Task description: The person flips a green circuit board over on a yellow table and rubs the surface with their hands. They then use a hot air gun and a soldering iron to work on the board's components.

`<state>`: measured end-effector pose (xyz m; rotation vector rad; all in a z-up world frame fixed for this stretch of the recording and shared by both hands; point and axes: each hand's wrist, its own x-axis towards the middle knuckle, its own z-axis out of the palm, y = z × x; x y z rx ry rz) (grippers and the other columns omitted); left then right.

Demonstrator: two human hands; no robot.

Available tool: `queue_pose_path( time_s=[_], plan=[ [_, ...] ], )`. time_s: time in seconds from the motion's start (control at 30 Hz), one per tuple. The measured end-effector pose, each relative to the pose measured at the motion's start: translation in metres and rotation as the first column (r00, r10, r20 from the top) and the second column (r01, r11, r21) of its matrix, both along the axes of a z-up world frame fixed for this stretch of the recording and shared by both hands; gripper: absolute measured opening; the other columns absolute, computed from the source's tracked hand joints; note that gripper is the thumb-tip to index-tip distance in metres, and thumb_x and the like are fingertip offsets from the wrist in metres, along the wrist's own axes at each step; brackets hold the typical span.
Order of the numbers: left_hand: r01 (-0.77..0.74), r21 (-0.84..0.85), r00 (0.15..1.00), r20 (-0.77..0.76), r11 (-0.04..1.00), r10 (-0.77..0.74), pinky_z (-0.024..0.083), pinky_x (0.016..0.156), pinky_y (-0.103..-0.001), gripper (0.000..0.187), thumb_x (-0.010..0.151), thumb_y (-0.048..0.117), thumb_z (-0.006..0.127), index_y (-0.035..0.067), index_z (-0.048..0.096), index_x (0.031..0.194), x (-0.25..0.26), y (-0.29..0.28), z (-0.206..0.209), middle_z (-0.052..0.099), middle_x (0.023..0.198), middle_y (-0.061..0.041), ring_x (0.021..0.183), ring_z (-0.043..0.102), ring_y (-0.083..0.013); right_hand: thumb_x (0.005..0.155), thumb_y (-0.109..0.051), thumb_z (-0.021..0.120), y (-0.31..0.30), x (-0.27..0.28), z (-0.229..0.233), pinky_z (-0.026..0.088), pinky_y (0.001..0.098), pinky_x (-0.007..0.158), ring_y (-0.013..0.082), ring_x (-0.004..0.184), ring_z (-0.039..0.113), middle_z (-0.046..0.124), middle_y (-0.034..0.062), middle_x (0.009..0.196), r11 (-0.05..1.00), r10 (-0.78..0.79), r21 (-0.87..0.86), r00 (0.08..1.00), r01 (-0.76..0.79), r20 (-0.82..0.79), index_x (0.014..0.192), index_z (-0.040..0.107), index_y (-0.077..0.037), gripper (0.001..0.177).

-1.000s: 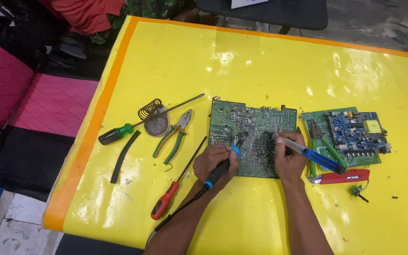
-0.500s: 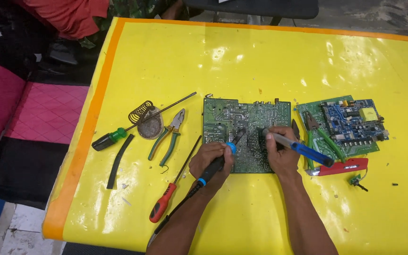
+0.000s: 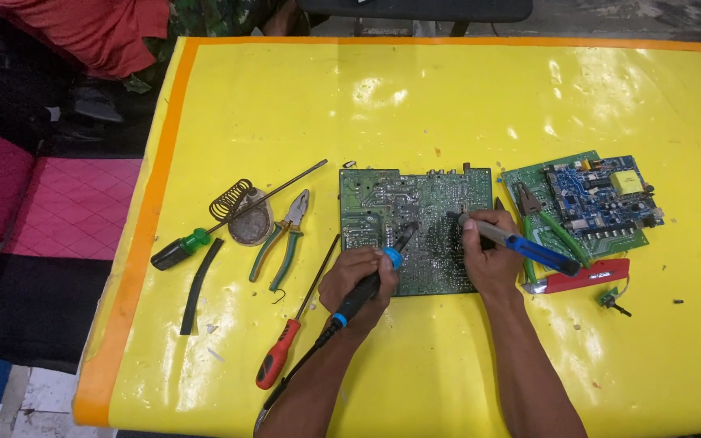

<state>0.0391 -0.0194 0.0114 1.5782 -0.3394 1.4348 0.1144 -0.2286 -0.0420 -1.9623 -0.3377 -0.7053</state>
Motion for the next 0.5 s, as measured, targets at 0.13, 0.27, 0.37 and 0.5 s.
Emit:
queue_pose_path(
  time_s=[0.13,0.27,0.37,0.5],
  plan=[
    [-0.006,-0.023,1.0,-0.011,1.0,0.006,0.066,0.055,-0.033,0.022,0.084,0.003,0.082,0.003,0.063,0.073,0.001,0.001,-0.005,0.072,0.07,-0.009,0.059,0.074,-0.0285,0.103,-0.023,0.067,0.0,-0.001,0.01,0.055,0.0438,0.069,0.0394,0.075,0.07,0.07,0.0198,0.082,0.998,-0.02,-0.054,0.999,0.021,0.028,0.102,0.07,-0.005,0.018],
    [-0.049,0.018,0.999,-0.001,0.999,0.049,0.066,0.056,-0.034,0.022,0.084,0.002,0.081,0.003,0.062,0.073,0.001,0.004,-0.003,0.072,0.07,-0.009,0.059,0.074,-0.0282,0.102,-0.022,0.066,-0.004,0.002,0.002,0.055,0.0423,0.07,0.0365,0.077,0.07,0.069,0.0179,0.082,0.998,-0.047,-0.044,0.999,0.047,0.003,0.103,0.069,-0.007,0.015],
    [-0.045,0.002,0.999,-0.021,0.999,0.045,0.065,0.055,-0.034,0.021,0.084,0.002,0.081,0.004,0.063,0.075,-0.001,0.004,-0.002,0.072,0.07,-0.01,0.059,0.074,-0.0291,0.101,-0.023,0.069,-0.014,0.006,-0.007,0.054,0.0406,0.069,0.0347,0.074,0.07,0.069,0.0153,0.078,0.998,-0.057,-0.028,0.998,0.057,0.006,0.098,0.07,-0.009,0.014],
    [-0.049,0.004,0.998,-0.045,0.999,0.049,0.065,0.057,-0.033,0.023,0.084,0.003,0.082,0.004,0.062,0.073,-0.002,0.01,-0.005,0.072,0.07,-0.009,0.06,0.074,-0.0279,0.101,-0.023,0.071,-0.011,0.007,-0.002,0.054,0.0395,0.066,0.0341,0.069,0.069,0.069,0.0147,0.075,0.996,-0.089,-0.015,0.994,0.09,0.059,0.097,0.071,-0.008,0.016]
  ],
)
